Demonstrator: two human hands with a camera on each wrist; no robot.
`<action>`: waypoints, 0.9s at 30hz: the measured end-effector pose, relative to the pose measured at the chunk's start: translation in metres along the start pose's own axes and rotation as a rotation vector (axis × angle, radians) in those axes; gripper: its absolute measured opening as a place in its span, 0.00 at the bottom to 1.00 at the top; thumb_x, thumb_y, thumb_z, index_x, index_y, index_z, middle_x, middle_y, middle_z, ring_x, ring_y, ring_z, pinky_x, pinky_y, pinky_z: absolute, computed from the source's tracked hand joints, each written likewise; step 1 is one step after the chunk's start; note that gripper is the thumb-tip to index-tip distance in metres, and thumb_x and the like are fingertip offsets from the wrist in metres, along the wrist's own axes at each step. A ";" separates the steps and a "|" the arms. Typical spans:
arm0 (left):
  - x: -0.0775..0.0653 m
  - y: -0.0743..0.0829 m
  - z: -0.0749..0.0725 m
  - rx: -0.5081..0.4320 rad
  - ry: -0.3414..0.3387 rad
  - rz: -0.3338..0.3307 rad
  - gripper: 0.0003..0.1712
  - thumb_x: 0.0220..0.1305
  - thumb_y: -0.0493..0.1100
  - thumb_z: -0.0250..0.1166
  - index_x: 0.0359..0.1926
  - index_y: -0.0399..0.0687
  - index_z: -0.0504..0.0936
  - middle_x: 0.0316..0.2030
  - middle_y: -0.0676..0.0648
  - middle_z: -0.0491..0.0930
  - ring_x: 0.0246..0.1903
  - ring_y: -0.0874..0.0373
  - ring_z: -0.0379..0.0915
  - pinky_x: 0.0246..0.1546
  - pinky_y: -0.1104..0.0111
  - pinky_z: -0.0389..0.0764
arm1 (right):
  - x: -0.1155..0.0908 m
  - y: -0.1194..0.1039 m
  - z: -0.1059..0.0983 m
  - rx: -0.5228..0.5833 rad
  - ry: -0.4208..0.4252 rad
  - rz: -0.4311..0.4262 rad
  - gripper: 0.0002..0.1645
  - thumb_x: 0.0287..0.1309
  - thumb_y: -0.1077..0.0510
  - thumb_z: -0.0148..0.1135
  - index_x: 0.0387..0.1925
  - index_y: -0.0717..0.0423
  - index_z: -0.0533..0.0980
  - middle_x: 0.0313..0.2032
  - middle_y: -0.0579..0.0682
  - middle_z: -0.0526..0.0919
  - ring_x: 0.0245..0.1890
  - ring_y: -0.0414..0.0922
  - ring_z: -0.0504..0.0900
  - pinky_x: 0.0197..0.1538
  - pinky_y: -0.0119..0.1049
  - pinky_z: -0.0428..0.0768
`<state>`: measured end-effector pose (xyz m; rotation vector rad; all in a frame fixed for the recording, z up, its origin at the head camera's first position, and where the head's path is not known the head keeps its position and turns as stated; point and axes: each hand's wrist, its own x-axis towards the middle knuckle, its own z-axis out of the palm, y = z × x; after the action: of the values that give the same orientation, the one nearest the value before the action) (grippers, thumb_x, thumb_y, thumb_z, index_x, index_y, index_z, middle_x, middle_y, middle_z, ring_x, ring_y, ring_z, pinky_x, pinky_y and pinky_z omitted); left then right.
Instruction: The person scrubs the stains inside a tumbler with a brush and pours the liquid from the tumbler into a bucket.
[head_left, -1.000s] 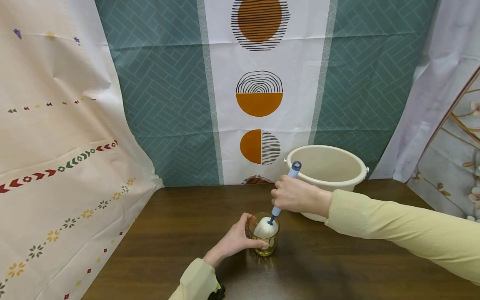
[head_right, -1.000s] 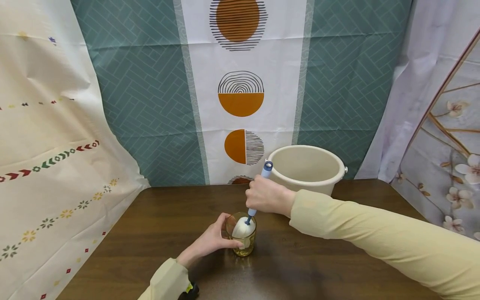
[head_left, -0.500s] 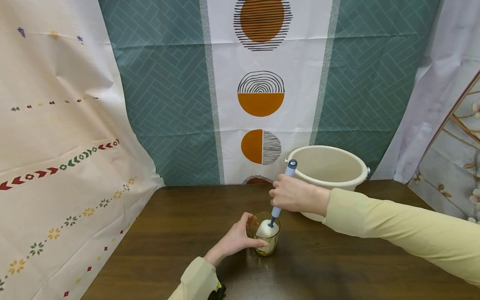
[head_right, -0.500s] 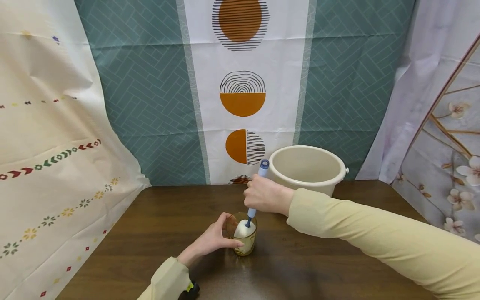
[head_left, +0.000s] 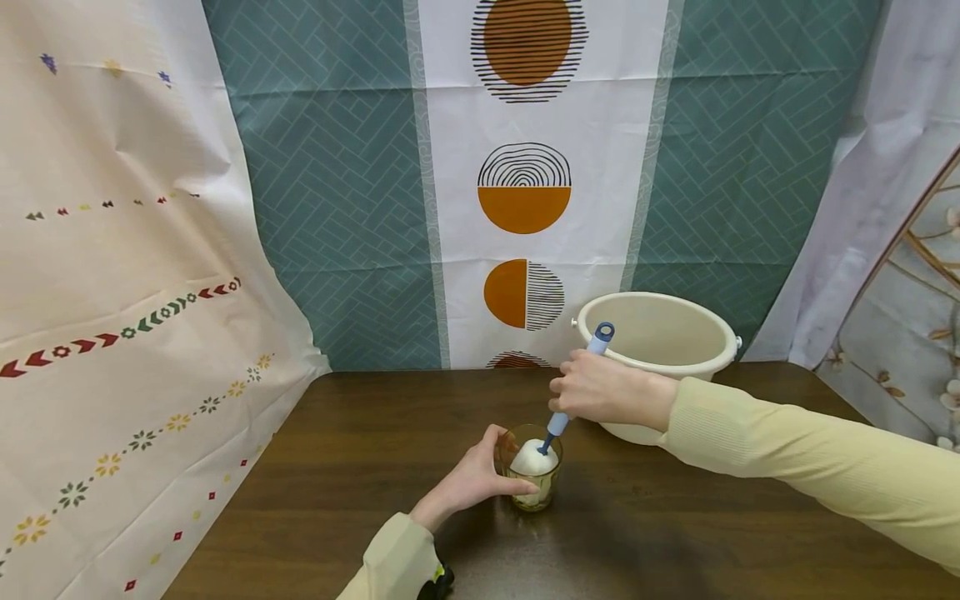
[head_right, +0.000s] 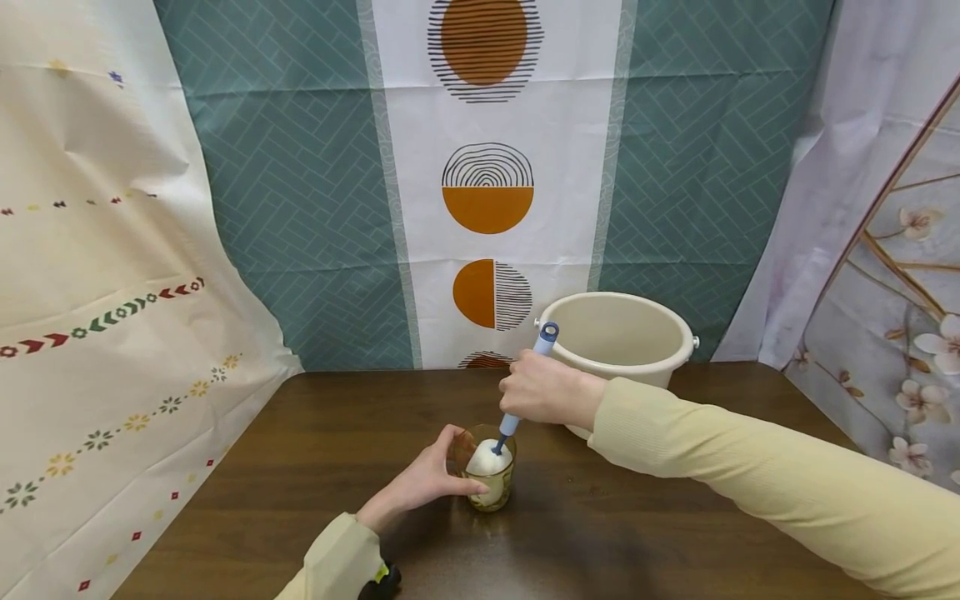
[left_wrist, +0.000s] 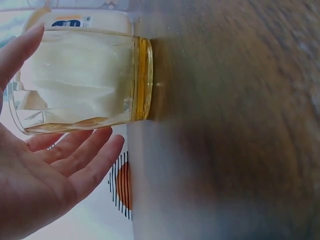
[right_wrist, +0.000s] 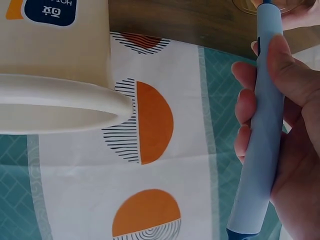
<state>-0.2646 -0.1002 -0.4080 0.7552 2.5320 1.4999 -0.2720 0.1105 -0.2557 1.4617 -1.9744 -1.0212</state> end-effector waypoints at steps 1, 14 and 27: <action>0.000 0.001 0.000 0.001 -0.001 -0.002 0.36 0.45 0.49 0.72 0.50 0.42 0.62 0.43 0.49 0.70 0.37 0.56 0.67 0.33 0.63 0.70 | -0.001 0.000 0.000 0.003 0.002 0.004 0.05 0.46 0.54 0.68 0.28 0.40 0.80 0.23 0.40 0.76 0.20 0.42 0.71 0.25 0.32 0.66; -0.014 0.043 -0.007 -0.001 0.003 -0.004 0.34 0.46 0.43 0.72 0.47 0.34 0.62 0.39 0.43 0.70 0.37 0.51 0.68 0.37 0.62 0.69 | -0.005 0.006 -0.003 -0.003 0.053 0.055 0.05 0.44 0.55 0.69 0.25 0.44 0.80 0.20 0.43 0.74 0.19 0.44 0.72 0.27 0.34 0.68; -0.004 0.016 -0.001 -0.006 0.013 0.012 0.33 0.44 0.44 0.73 0.46 0.40 0.62 0.36 0.48 0.72 0.38 0.56 0.69 0.38 0.60 0.69 | -0.005 0.004 -0.013 -0.038 0.041 0.090 0.04 0.44 0.54 0.68 0.23 0.45 0.79 0.20 0.44 0.73 0.19 0.45 0.71 0.27 0.35 0.67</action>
<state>-0.2554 -0.0970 -0.3946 0.7638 2.5360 1.5202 -0.2628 0.1123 -0.2439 1.3504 -1.9629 -0.9772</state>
